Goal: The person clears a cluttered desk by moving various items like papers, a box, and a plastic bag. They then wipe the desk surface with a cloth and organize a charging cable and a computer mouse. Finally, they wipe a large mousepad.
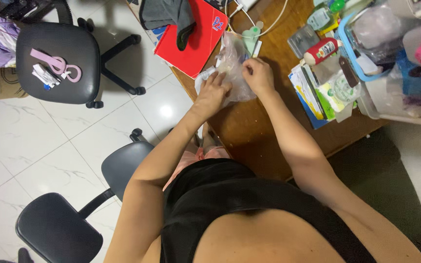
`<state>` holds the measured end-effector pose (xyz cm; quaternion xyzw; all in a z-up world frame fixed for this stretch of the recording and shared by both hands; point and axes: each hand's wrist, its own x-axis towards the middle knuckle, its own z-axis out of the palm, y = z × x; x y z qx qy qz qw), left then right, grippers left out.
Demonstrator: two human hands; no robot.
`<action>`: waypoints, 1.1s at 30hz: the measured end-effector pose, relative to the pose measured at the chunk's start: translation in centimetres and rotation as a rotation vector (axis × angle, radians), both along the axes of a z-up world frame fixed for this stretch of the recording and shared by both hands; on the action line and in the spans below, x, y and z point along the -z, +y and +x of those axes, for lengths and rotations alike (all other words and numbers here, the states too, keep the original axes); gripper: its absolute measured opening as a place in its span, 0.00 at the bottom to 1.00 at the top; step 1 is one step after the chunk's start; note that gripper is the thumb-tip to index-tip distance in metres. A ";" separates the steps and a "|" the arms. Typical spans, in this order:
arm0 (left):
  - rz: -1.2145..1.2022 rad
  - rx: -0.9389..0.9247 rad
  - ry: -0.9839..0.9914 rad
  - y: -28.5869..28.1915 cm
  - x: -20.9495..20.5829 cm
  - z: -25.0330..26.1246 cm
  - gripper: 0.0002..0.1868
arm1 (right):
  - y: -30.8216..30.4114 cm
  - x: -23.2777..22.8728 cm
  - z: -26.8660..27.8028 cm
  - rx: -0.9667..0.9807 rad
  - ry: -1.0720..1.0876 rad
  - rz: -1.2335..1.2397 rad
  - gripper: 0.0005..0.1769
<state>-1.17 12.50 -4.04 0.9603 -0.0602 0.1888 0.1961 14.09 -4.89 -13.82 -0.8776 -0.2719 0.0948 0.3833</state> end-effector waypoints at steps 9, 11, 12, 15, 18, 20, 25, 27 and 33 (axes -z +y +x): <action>-0.710 -0.097 0.073 3.0 -3.3 4.1 0.18 | -4.1 -7.4 1.9 0.164 0.286 0.479 0.11; -0.753 -0.107 0.072 2.9 -4.7 6.3 0.15 | -4.6 -12.2 -0.4 0.209 0.227 0.521 0.09; -0.775 -0.111 0.072 2.7 -5.4 7.0 0.13 | -4.4 -14.5 -1.7 0.139 0.068 0.501 0.08; -0.840 -0.089 0.086 2.4 -7.0 8.4 0.11 | -1.2 -18.9 -4.2 -0.006 -0.217 0.331 0.08; -0.927 -0.136 0.086 2.7 -7.5 9.0 0.10 | 1.5 -20.9 -3.9 -0.061 -0.359 0.180 0.12; -0.932 -0.172 0.040 3.7 -7.2 9.1 0.09 | 2.9 -21.4 -3.0 0.066 -0.132 0.224 0.12; -0.977 -0.148 -0.042 6.6 -5.4 8.6 0.09 | 3.9 -22.7 0.1 0.093 1.094 0.969 0.23; -0.871 -0.175 -0.071 7.9 -5.1 7.8 0.13 | 5.3 -23.0 1.3 -0.036 1.180 0.957 0.21; -0.940 -0.163 -0.111 14.2 -4.2 5.4 0.15 | 14.9 -22.9 5.0 -0.312 1.089 0.729 0.20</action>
